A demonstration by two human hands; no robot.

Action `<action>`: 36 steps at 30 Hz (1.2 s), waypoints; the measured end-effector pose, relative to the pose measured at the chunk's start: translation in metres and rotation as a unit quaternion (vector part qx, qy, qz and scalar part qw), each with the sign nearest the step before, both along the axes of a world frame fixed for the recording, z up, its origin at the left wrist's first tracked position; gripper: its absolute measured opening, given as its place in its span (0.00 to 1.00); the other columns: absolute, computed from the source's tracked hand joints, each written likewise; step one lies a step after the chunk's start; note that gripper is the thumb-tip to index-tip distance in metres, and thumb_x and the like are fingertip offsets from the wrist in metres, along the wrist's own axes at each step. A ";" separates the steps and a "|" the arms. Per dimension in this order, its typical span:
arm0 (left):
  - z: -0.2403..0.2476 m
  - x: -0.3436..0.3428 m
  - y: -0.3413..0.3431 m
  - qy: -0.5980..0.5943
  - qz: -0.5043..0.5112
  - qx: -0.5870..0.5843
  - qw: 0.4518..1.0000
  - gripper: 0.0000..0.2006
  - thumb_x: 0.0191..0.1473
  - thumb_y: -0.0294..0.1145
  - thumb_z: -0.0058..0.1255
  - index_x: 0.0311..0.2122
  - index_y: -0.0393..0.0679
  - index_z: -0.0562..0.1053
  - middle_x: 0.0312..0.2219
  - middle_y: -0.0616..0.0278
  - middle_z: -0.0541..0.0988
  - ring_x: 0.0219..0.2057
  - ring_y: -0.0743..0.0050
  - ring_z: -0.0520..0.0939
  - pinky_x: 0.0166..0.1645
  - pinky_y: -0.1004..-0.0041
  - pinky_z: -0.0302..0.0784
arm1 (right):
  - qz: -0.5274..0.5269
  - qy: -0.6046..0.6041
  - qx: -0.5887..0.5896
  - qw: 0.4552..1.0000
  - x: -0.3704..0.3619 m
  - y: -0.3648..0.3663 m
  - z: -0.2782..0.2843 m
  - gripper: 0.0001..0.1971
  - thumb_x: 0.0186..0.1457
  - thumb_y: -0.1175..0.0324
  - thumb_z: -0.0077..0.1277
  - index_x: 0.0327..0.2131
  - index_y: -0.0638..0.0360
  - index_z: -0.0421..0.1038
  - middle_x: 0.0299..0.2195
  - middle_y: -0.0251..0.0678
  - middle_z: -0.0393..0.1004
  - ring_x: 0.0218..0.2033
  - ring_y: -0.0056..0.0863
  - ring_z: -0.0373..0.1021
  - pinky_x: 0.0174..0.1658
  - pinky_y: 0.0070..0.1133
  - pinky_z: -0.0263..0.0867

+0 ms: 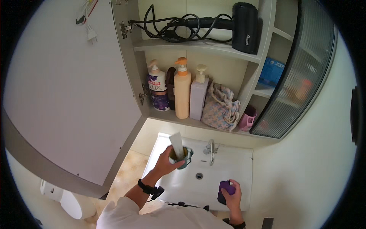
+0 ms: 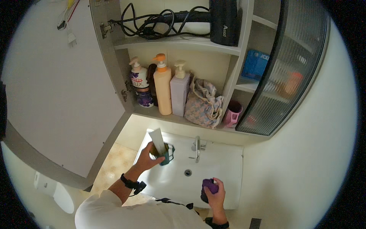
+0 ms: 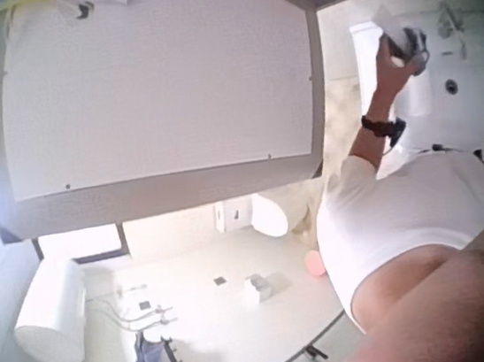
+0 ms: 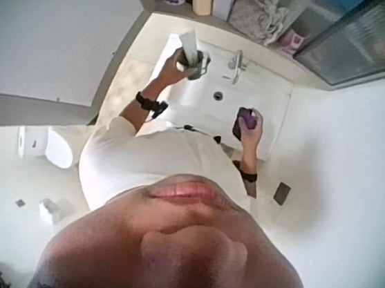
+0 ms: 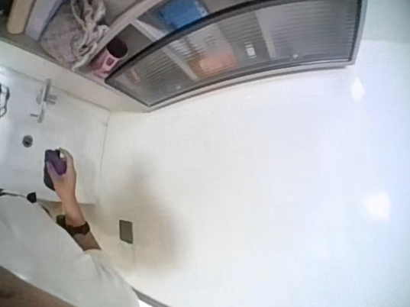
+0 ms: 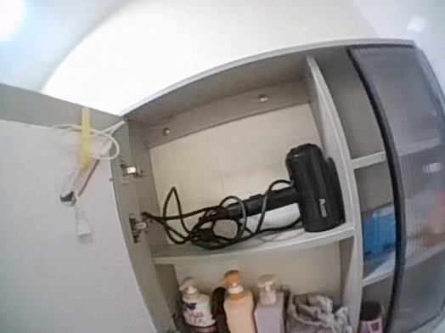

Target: The person rinses a cup and a bottle with water, then places a cup, several bottles, and a tube into a bathroom cabinet.

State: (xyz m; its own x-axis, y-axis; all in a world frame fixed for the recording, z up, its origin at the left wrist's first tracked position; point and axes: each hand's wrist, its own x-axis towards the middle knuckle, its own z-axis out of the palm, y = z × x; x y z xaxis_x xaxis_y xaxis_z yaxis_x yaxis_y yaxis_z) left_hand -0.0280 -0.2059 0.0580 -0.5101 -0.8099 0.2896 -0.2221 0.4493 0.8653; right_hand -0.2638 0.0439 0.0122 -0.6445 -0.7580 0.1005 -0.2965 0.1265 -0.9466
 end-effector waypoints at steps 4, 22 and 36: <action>0.072 -0.013 0.011 0.091 -0.039 -0.029 0.995 0.36 0.40 0.32 0.67 0.54 0.38 0.62 0.42 0.56 0.77 0.45 0.68 0.77 0.51 0.70 0.70 | 0.078 -0.002 -0.031 0.996 -0.002 -0.022 0.006 0.25 0.46 0.75 0.60 0.49 0.60 0.64 0.32 0.36 0.73 0.32 0.22 0.71 0.37 0.19 0.68; 0.248 -0.200 0.029 0.204 -0.151 -0.057 0.966 0.39 0.45 0.50 0.63 0.56 0.36 0.62 0.44 0.55 0.73 0.44 0.71 0.75 0.49 0.74 0.71 | -0.030 -0.005 -0.104 0.994 -0.068 0.051 0.035 0.23 0.44 0.77 0.59 0.46 0.58 0.65 0.33 0.35 0.70 0.35 0.23 0.69 0.41 0.22 0.67; 0.186 -0.222 0.049 0.222 -0.442 0.103 0.863 0.43 0.45 0.39 0.63 0.62 0.38 0.52 0.51 0.59 0.66 0.49 0.74 0.70 0.52 0.74 0.68 | 0.126 0.090 -0.278 0.948 -0.108 -0.011 0.226 0.14 0.49 0.74 0.54 0.39 0.63 0.64 0.33 0.35 0.66 0.32 0.19 0.63 0.38 0.16 0.62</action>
